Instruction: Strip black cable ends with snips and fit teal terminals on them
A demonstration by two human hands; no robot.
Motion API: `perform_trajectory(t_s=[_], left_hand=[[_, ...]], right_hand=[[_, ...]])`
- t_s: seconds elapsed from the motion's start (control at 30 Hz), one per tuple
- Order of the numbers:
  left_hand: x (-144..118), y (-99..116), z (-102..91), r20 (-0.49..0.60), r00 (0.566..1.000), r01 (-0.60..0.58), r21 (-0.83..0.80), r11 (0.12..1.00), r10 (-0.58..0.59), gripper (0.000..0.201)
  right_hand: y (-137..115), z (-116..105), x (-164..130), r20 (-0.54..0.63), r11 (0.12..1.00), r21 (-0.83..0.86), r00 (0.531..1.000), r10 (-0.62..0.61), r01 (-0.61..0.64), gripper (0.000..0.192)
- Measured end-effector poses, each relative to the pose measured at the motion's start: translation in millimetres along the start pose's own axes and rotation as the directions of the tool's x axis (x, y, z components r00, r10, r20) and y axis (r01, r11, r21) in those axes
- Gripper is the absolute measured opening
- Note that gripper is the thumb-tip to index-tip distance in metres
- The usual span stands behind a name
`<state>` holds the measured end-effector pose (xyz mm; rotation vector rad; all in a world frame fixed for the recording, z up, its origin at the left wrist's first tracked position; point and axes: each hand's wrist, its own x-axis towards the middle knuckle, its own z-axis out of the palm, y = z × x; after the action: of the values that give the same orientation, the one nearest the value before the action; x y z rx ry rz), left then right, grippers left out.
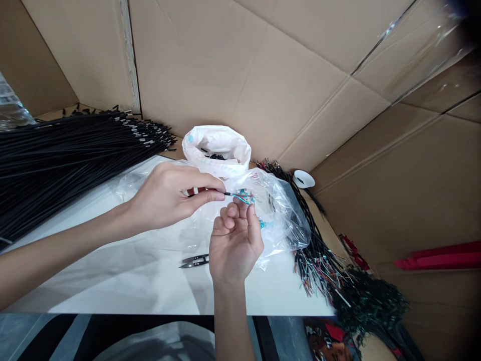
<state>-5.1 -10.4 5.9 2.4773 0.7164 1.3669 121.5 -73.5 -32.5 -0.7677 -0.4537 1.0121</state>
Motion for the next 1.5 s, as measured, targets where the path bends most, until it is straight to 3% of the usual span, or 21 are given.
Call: perform_trajectory(t_s=[0.3, 0.47, 0.6, 0.77, 0.87, 1.13, 1.23, 1.4, 1.5], left_hand=[[-2, -5, -0.5, -0.008, 1.0, 0.018, 0.061, 0.998, -0.018, 0.013], [-1, -8, -4.7, 0.02, 0.988, -0.157, 0.187, 0.97, 0.156, 0.016], [-3, -5, -7.9, 0.089, 0.947, -0.32, 0.347, 0.882, 0.309, 0.018], [-7, 2, -5.8, 0.114, 0.898, -0.422, 0.495, 0.759, 0.424, 0.021], [-9, 3, -3.3, 0.097, 0.898, -0.413, 0.525, 0.744, 0.429, 0.02], [-9, 5, 3.7, -0.032, 0.963, -0.244, 0.317, 0.917, 0.268, 0.011], [-10, 5, 7.7, -0.064, 0.95, -0.269, 0.318, 0.909, 0.304, 0.01], [-11, 1, 10.4, -0.072, 0.92, -0.333, 0.374, 0.866, 0.385, 0.009], [-11, 3, 10.1, -0.067, 0.917, -0.339, 0.39, 0.856, 0.394, 0.01]], right_hand=[[0, -1, -2, 0.011, 0.999, -0.036, 0.999, 0.03, -0.03, 0.035], [-7, -6, 6, 0.014, 0.993, -0.113, 1.0, 0.017, -0.016, 0.02], [-6, -10, 13, -0.011, 0.983, -0.174, 0.999, -0.053, 0.05, 0.017], [-5, -7, 12, -0.05, 0.987, -0.151, 0.996, -0.071, 0.063, 0.022], [-3, -2, 9, -0.05, 0.993, -0.109, 0.998, -0.044, 0.039, 0.027], [8, 11, -3, -0.15, 0.993, -0.023, 0.982, -0.115, 0.113, 0.024], [8, 14, -3, -0.155, 0.994, 0.065, 0.985, -0.072, 0.083, 0.023], [-1, 10, 1, -0.059, 0.991, 0.087, 0.992, 0.109, -0.103, 0.023], [-2, 8, 2, -0.039, 0.998, 0.033, 0.998, 0.058, -0.057, 0.021]])
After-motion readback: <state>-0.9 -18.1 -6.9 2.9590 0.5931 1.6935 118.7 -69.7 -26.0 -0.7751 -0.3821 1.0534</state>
